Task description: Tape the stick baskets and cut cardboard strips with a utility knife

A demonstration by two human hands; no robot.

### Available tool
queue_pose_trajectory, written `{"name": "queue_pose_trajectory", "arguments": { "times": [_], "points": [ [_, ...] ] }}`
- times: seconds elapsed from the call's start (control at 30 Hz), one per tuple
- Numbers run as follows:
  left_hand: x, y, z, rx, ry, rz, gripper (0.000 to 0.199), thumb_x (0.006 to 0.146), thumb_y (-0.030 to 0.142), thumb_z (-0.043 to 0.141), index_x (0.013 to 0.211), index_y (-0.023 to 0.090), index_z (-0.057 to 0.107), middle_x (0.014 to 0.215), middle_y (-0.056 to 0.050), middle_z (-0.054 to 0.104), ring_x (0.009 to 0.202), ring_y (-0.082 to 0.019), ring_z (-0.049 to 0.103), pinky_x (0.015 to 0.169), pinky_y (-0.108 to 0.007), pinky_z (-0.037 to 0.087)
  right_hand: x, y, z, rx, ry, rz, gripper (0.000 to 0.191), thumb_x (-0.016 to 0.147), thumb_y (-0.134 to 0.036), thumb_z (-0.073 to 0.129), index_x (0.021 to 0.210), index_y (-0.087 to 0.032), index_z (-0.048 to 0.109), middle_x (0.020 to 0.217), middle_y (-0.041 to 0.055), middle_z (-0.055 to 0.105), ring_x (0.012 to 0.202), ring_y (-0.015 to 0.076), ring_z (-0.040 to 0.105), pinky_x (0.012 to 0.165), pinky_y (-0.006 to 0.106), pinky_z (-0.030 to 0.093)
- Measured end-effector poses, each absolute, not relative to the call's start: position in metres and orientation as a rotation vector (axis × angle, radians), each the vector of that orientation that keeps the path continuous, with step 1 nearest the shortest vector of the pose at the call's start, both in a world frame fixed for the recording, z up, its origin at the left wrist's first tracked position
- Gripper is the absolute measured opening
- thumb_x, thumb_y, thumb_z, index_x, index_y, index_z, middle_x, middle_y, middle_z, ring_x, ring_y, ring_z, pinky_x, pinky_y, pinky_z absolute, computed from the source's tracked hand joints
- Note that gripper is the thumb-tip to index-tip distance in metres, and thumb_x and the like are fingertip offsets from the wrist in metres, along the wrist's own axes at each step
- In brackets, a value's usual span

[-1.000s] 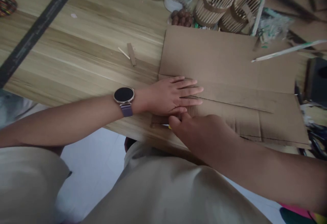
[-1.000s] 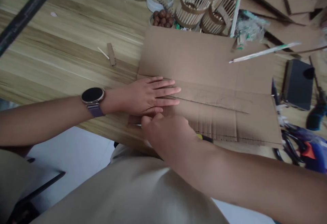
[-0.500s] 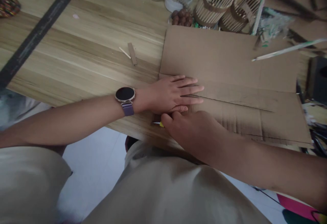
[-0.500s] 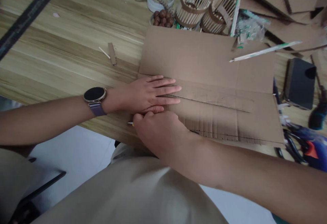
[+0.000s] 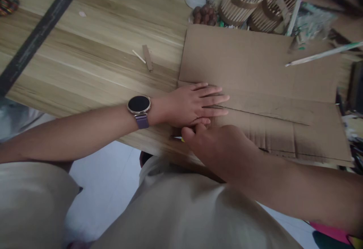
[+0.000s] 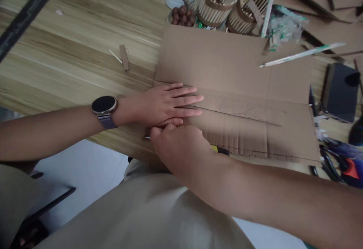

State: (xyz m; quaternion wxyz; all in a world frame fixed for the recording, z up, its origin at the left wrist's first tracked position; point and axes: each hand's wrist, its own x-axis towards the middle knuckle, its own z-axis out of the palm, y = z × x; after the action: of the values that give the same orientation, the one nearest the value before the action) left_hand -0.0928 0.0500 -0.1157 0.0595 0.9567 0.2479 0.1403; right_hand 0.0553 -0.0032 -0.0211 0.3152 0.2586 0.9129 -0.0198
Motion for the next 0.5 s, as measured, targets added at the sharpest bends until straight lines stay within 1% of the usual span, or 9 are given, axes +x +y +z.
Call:
{"name": "queue_pose_trajectory", "arguments": {
  "times": [0.17, 0.23, 0.3, 0.4, 0.5],
  "points": [
    [-0.093, 0.049, -0.114, 2.917, 0.767, 0.363, 0.049, 0.105, 0.043, 0.045, 0.15, 0.026, 0.05, 0.163, -0.009, 0.04, 0.151, -0.029, 0.036, 0.123, -0.049, 0.029, 0.074, 0.003, -0.017, 0.744, 2.253, -0.082, 0.046, 0.083, 0.002, 0.044, 0.116, -0.02, 0.068, 0.093, 0.0082, 0.076, 0.06, 0.0175, 0.069, 0.043, 0.026, 0.023],
    [-0.093, 0.048, -0.113, 2.923, 0.77, 0.368, 0.049, 0.105, 0.044, 0.045, 0.15, 0.025, 0.049, 0.163, -0.01, 0.04, 0.151, -0.03, 0.036, 0.123, -0.049, 0.029, 0.085, 0.006, -0.018, 0.7, 2.279, -0.083, 0.047, 0.082, 0.004, 0.043, 0.114, -0.021, 0.067, 0.092, 0.0057, 0.076, 0.063, 0.017, 0.07, 0.043, 0.027, 0.021],
    [-0.093, 0.048, -0.112, 2.926, 0.768, 0.368, 0.049, 0.105, 0.043, 0.045, 0.151, 0.026, 0.049, 0.163, -0.009, 0.04, 0.151, -0.029, 0.036, 0.122, -0.049, 0.03, 0.094, 0.008, -0.019, 0.658, 2.316, -0.086, 0.044, 0.084, 0.002, 0.042, 0.114, -0.021, 0.066, 0.094, 0.0045, 0.075, 0.069, 0.0175, 0.071, 0.045, 0.027, 0.021],
    [-0.093, 0.048, -0.112, 2.923, 0.772, 0.355, 0.048, 0.105, 0.042, 0.047, 0.15, 0.028, 0.049, 0.163, -0.008, 0.04, 0.151, -0.029, 0.036, 0.122, -0.049, 0.03, 0.09, 0.007, -0.02, 0.654, 2.293, -0.118, 0.045, 0.09, -0.002, 0.039, 0.123, -0.02, 0.064, 0.101, 0.0068, 0.074, 0.074, 0.0206, 0.072, 0.045, 0.028, 0.025],
    [-0.093, 0.049, -0.113, 2.902, 0.779, 0.397, 0.046, 0.103, 0.037, 0.051, 0.148, 0.027, 0.053, 0.162, -0.008, 0.042, 0.15, -0.028, 0.037, 0.122, -0.049, 0.031, 0.074, 0.003, -0.021, 0.671, 2.331, -0.104, 0.049, 0.089, 0.0, 0.037, 0.128, -0.016, 0.062, 0.102, 0.0135, 0.075, 0.075, 0.0231, 0.072, 0.046, 0.028, 0.029]
  ]
}}
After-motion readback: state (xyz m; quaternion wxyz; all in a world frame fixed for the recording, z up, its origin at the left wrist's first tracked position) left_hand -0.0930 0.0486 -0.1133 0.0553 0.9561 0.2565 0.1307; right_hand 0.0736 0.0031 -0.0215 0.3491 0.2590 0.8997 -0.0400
